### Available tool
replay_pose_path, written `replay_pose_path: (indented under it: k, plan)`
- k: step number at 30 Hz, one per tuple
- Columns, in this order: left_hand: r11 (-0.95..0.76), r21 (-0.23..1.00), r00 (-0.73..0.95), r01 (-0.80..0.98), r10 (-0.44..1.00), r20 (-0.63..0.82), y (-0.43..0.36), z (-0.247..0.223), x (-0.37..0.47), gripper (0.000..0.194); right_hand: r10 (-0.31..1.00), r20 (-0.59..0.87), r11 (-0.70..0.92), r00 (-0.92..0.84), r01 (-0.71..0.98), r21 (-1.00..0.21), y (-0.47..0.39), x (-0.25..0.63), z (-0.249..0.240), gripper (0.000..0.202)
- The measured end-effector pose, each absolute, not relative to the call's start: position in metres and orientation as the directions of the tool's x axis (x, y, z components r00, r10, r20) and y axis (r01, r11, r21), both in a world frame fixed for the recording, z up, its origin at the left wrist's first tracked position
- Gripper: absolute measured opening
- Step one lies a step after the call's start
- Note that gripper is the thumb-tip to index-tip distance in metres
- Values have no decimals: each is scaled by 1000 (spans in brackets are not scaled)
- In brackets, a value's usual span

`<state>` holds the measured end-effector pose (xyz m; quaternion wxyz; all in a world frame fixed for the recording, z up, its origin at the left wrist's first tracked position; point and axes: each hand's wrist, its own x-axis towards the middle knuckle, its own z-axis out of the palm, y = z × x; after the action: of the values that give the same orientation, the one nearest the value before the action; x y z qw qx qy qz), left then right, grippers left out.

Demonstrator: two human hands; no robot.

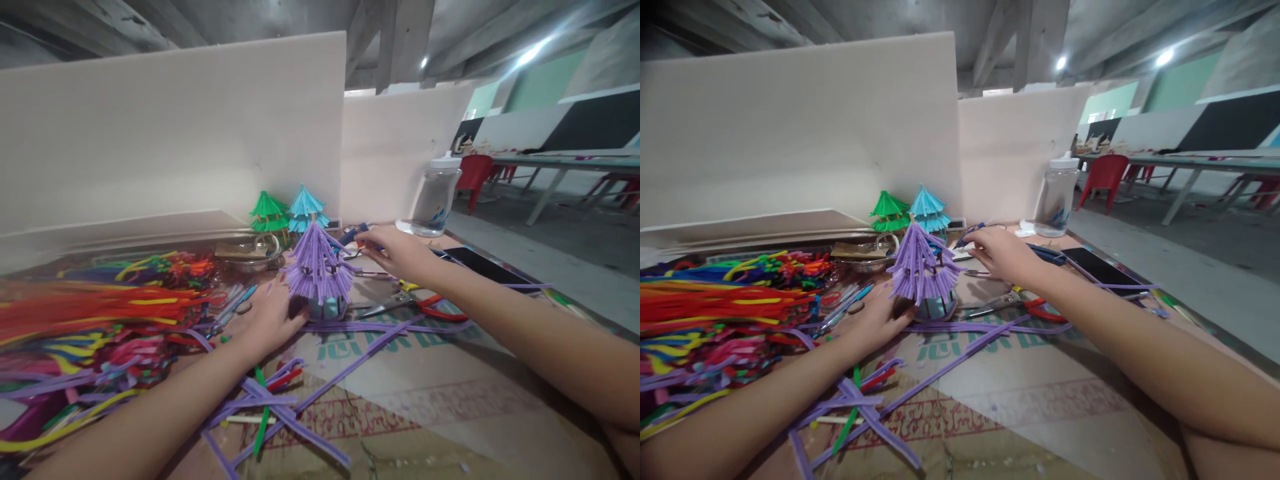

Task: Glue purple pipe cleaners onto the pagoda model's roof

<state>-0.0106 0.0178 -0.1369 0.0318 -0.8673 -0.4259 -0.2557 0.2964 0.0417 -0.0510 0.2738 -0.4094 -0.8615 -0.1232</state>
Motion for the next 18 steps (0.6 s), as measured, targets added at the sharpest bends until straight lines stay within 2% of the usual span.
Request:
replay_pose_path:
  k: [3, 5, 7, 9, 13, 15, 18]
  plan:
    - [-602, 187, 472, 776, 751, 462, 16, -134, -8, 25, 391, 702, 702, -595, 686, 190, 26, 290, -49, 30]
    - [-591, 201, 461, 781, 763, 454, 16, -133, -7, 23, 238, 712, 715, -661, 616, 332, 14, 282, -46, 30]
    - [-594, 201, 466, 779, 762, 450, 16, -132, -6, 24, 158, 654, 718, -740, 541, 438, 2, 273, -44, 33]
    - [-597, 190, 477, 779, 762, 438, 16, -132, -6, 26, 160, 584, 715, -796, 501, 487, -7, 264, -44, 37]
    - [-602, 181, 487, 778, 759, 431, 16, -131, -7, 28, 225, 522, 731, -823, 497, 468, -16, 256, -44, 42]
    - [-623, 196, 495, 757, 743, 451, 16, -130, -7, 29, 261, 540, 764, -801, 513, 391, -19, 261, -41, 37]
    - [-620, 254, 469, 742, 751, 465, 16, -130, -6, 27, 396, 534, 786, -747, 576, 223, -22, 279, -39, 31]
